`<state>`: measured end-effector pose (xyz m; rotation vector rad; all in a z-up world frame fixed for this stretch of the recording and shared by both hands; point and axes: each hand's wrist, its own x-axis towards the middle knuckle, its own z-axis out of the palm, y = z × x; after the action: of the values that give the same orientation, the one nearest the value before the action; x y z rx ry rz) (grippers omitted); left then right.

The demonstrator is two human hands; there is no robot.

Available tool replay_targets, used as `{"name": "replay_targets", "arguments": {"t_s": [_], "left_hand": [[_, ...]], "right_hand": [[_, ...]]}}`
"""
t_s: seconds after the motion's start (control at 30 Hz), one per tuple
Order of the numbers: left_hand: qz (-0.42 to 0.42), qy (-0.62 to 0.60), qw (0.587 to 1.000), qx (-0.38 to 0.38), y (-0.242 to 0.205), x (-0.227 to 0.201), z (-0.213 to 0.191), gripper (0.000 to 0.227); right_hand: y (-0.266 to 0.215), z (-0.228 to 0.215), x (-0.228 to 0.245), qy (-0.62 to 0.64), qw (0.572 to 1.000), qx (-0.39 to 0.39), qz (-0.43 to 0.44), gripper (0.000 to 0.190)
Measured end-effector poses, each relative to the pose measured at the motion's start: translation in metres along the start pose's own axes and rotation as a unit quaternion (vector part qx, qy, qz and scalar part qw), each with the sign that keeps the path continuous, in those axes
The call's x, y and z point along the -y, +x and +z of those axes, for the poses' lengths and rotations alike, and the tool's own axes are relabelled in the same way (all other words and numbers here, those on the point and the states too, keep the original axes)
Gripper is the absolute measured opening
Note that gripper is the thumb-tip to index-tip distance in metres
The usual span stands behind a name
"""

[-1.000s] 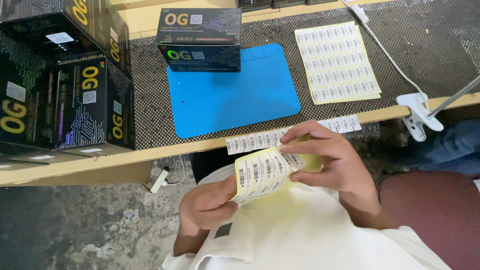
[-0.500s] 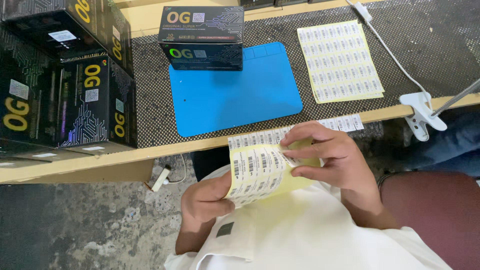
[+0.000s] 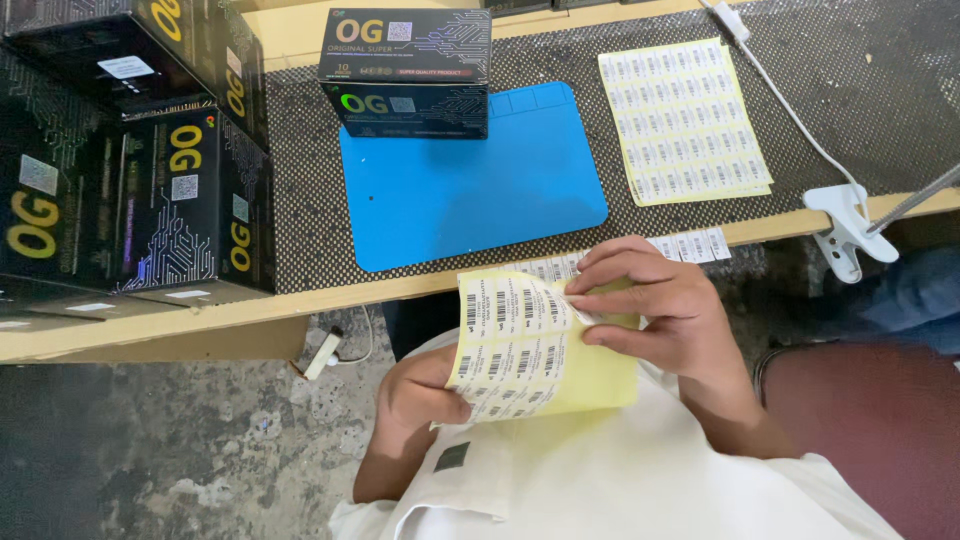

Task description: The person peels individual labels from a yellow sheet and places them in a row on the table. They handle the label sheet with both hands, separating each label and arranging them sequentially.

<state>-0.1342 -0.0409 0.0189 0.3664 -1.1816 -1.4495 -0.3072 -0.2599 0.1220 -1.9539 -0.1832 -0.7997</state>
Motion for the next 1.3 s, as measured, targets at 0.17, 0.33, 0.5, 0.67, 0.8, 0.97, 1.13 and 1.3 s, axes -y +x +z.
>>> {"name": "replay_targets", "arguments": {"t_s": [0.17, 0.33, 0.5, 0.67, 0.8, 0.97, 1.13, 1.3], "left_hand": [[-0.04, -0.021, 0.999, -0.004, 0.0, 0.003, -0.003, 0.083], [-0.076, -0.036, 0.996, -0.012, 0.001, 0.004, -0.004, 0.083], [-0.063, -0.052, 0.997, -0.001, 0.002, 0.011, -0.008, 0.081], [-0.067, -0.012, 0.997, 0.032, 0.019, -0.007, -0.004, 0.078], [-0.055, 0.018, 0.997, 0.053, 0.024, -0.012, 0.0, 0.075], [-0.051, 0.005, 0.998, 0.038, 0.03, -0.019, 0.007, 0.077], [0.03, 0.153, 0.982, 0.107, 0.028, -0.019, -0.003, 0.057], [0.011, 0.147, 0.986, 0.082, 0.026, -0.021, -0.004, 0.069]], "right_hand": [[-0.003, -0.002, -0.005, 0.051, 0.998, 0.021, 0.023, 0.022], [-0.007, -0.009, -0.017, 0.162, 0.984, 0.049, 0.06, 0.018], [-0.01, -0.012, -0.018, 0.227, 0.962, 0.048, 0.146, 0.02], [-0.016, -0.023, -0.024, 0.22, 0.949, 0.062, 0.216, 0.022], [-0.023, -0.033, -0.032, 0.211, 0.934, 0.084, 0.276, 0.022], [-0.018, -0.031, -0.034, 0.216, 0.928, 0.074, 0.295, 0.02], [-0.022, -0.031, -0.029, 0.162, 0.92, 0.061, 0.351, 0.015], [-0.019, -0.028, -0.028, 0.207, 0.921, 0.05, 0.326, 0.009]]}}
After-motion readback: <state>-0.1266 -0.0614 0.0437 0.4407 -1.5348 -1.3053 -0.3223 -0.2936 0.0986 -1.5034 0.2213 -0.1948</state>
